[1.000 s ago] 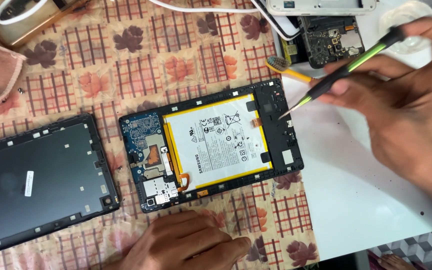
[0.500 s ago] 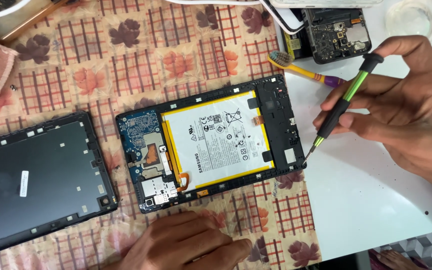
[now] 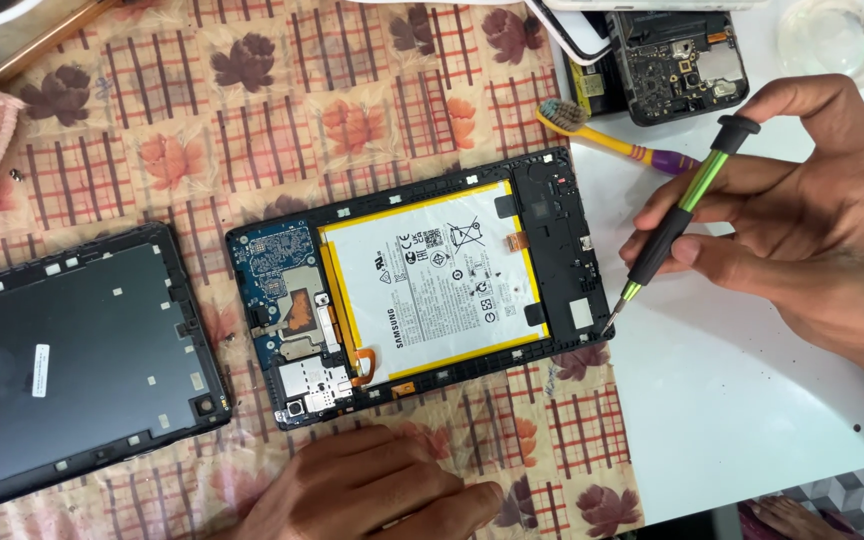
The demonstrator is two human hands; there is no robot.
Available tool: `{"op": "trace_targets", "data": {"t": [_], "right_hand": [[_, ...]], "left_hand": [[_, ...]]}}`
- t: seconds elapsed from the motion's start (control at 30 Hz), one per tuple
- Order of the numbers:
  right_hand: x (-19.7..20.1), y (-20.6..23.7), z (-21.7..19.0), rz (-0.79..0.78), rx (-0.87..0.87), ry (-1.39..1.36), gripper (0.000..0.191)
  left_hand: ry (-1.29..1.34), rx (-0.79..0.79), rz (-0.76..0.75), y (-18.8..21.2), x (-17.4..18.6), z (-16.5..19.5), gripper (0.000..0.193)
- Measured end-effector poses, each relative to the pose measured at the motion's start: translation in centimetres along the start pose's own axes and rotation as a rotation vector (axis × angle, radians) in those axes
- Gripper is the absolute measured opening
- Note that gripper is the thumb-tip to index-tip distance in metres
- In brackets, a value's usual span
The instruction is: The person uses a screwdriver to remove screws from a metal bracket inside a disassembled smartphone. They then use a toothbrush to clean the area around the battery and circuit board. The person continues to unscrew and remove components from the device.
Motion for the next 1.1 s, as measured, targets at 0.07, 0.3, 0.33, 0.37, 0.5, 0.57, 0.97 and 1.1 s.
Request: {"op": "trace_targets", "data": {"t": [0.07, 0.3, 0.33, 0.37, 0.5, 0.57, 0.97, 1.1], "right_hand": [[-0.1, 0.0, 0.0, -0.005, 0.003, -0.020, 0.073], [-0.2, 0.1, 0.2, -0.020, -0.002, 0.008, 0.074], [-0.2, 0.1, 0.2, -0.019, -0.002, 0.015, 0.075], [-0.1, 0.1, 0.2, -0.017, -0.001, 0.022, 0.076], [-0.1, 0.1, -0.1, -0.021, 0.015, 0.023, 0.077], [0.0, 0.1, -0.1, -0.008, 0.000, 0.054, 0.078], [-1.2, 2.5, -1.5, -0.023, 0.189, 0.509, 0.053], [-1.1, 4.2, -0.8, 0.015, 0.215, 0.437, 0.051]], "left_hand": [[0.001, -0.015, -0.006, -0.1, 0.1, 0.1, 0.017], [0.007, -0.012, -0.014, -0.1, 0.3, 0.2, 0.018], [0.006, -0.013, -0.012, -0.1, 0.3, 0.2, 0.018], [0.005, -0.014, -0.010, -0.2, 0.4, 0.2, 0.018], [0.003, -0.014, -0.010, -0.2, 0.4, 0.2, 0.019], [0.006, -0.011, -0.011, -0.2, 0.4, 0.2, 0.018], [-0.036, -0.031, -0.005, 0.0, 0.2, 0.2, 0.019], [-0.030, -0.016, -0.006, 0.0, 0.1, 0.0, 0.019]]}}
Point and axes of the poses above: each hand's wrist, its own y-axis away from the middle knuckle, its own x-axis out of the back of the hand, z = x × y, the point moved 9 cm from there along -y, towards the middle knuckle, and after that the axes turned 10 degrees about y, right-handed, at the moved point
